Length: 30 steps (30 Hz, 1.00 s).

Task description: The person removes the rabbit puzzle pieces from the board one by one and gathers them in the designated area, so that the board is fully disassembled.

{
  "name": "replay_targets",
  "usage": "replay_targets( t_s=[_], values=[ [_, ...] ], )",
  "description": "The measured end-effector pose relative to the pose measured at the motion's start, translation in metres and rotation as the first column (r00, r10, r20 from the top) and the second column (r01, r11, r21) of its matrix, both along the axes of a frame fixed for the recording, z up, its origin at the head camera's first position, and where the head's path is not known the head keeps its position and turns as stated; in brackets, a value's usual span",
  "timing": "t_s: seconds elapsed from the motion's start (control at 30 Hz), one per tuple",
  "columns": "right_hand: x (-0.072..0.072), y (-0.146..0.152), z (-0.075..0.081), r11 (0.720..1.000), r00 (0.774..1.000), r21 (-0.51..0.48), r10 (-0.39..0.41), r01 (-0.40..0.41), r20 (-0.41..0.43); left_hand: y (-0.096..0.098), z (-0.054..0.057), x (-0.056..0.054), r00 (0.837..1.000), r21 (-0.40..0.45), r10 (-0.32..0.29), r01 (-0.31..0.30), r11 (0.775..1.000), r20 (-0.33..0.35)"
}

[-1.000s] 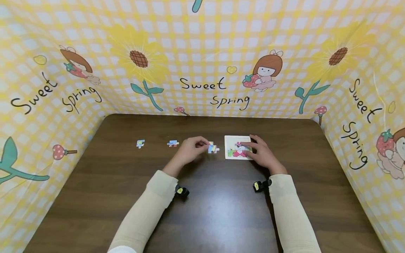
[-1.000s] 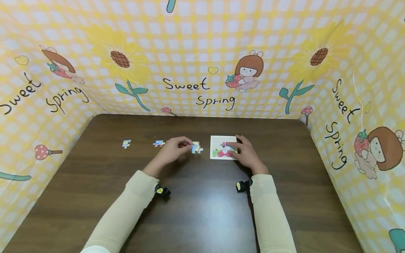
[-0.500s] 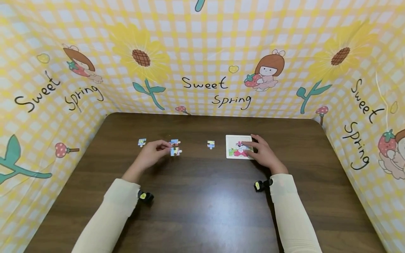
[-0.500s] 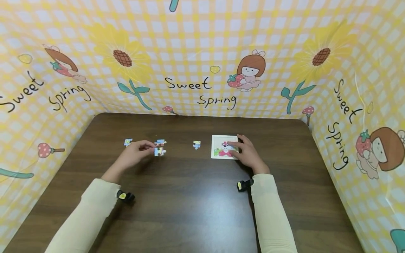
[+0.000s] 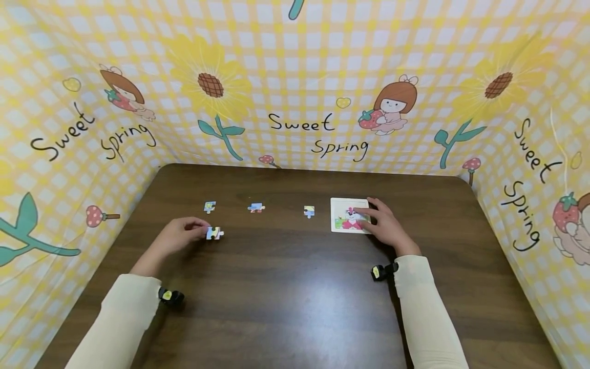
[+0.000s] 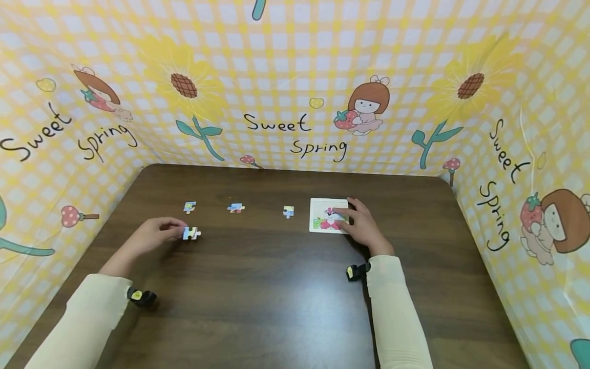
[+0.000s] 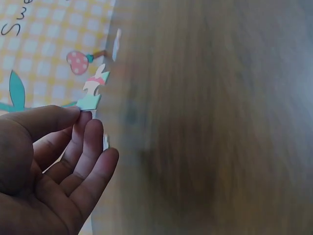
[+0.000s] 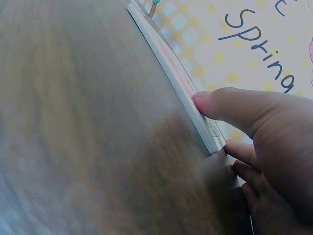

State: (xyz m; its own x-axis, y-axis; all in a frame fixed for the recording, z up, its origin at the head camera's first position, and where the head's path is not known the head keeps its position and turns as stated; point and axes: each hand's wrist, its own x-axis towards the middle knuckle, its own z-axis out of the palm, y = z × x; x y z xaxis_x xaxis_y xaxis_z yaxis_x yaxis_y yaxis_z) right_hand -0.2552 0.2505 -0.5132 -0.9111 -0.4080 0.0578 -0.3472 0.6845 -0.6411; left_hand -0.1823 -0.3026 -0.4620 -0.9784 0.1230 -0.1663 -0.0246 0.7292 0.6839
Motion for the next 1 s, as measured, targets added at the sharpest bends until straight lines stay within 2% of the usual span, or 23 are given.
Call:
replay_targets(
  t_s=[0.27, 0.37, 0.6, 1.0],
  values=[
    [-0.001, 0.001, 0.0, 1.0, 1.0, 0.013, -0.006, 0.006, -0.002, -0.016, -0.001, 0.012, 0.993, 0.11, -0.024, 0.011, 0.994, 0.116],
    [-0.001, 0.001, -0.002, 1.0, 1.0, 0.015, -0.006, 0.006, 0.011, -0.02, -0.002, 0.015, 0.99, 0.12, -0.024, 0.007, 0.993, 0.141],
    [0.0, 0.001, -0.003, 1.0, 1.0, 0.01, -0.012, 0.012, 0.009, -0.025, -0.005, 0.02, 0.988, 0.09, -0.004, -0.01, 0.996, 0.155],
    [0.001, -0.001, -0.002, 1.0, 1.0, 0.007, -0.009, 0.009, 0.001, -0.026, -0.007, 0.019, 0.986, -0.007, 0.028, -0.028, 1.0, 0.163]
  ],
)
